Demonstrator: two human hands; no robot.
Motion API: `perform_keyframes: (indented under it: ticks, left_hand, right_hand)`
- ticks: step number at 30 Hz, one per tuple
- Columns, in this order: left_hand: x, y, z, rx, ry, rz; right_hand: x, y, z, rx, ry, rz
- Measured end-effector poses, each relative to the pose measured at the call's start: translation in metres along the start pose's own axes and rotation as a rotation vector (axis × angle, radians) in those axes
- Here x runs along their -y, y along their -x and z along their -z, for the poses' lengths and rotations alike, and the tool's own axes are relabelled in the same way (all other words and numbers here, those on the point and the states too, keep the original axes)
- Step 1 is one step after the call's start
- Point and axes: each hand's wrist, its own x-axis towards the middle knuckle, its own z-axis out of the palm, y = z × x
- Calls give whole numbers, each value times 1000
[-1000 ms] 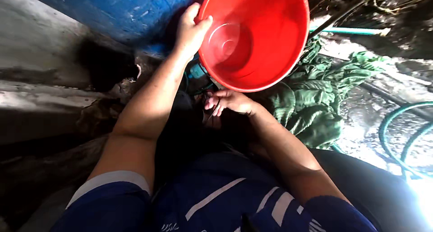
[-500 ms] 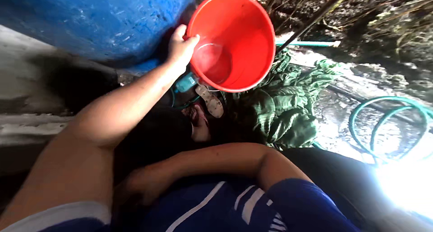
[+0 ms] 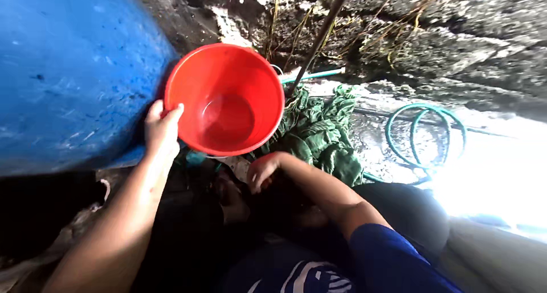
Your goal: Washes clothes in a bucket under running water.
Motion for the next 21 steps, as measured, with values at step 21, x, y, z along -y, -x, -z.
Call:
perform_keyframes:
  ticks: [21]
  left_hand:
    - [36,-26,11,93,-210,97]
  right_hand:
    - [-156,7,22,-1692,-1113,-166]
